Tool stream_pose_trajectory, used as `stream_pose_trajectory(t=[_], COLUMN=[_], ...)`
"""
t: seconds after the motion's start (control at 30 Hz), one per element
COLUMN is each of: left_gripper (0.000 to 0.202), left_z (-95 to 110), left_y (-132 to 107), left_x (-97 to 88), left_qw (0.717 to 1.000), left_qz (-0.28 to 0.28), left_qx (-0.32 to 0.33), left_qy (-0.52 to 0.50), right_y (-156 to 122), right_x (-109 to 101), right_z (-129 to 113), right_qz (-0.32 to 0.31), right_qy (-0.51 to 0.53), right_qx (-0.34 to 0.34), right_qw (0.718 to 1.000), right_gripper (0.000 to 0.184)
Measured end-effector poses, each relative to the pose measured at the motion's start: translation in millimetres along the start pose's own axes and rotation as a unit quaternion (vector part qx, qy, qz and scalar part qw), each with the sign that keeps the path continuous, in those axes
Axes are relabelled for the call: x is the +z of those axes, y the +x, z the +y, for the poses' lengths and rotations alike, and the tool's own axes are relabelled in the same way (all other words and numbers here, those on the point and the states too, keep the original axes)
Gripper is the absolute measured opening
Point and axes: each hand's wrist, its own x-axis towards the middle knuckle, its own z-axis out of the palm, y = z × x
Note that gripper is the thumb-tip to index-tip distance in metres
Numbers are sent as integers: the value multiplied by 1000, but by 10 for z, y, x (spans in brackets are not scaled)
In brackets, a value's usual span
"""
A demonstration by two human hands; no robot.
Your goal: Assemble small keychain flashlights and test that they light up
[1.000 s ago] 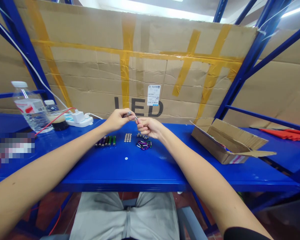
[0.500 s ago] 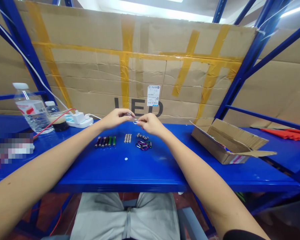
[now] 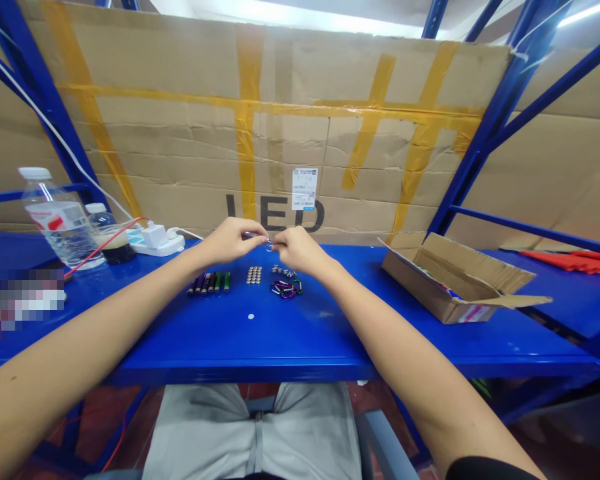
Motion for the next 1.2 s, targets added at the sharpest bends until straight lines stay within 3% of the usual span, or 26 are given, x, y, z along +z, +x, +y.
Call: stream_pose_trajectory(t=[0.2,0.4,0.8,1.03,1.2], left_gripper=[19,20,20,20,21], left_z=[14,48,-24,-36,-39], left_y=[11,19,39,36,33], left_x=[-36,-30,-25,-19,-20], left_qw=[993,980,993,991,992], left_qz=[-21,-49,-47,-41,-19], left_qx=[79,94,59,63,53], left_qy=[82,167,89,109,117], right_y=[-10,-12,-15,-13,11], right_x=[8,50,86,93,67], right_z=[-23,-57,-51,-36,3], right_qz=[-16,-27,-6,18,50], right_qy=[-65,-154,-204,-220,-173], right_qx=[-19,-18,-20,-17,-6], right_qw=[998,988,979,975,984], right_gripper=[22,22,20,21,18])
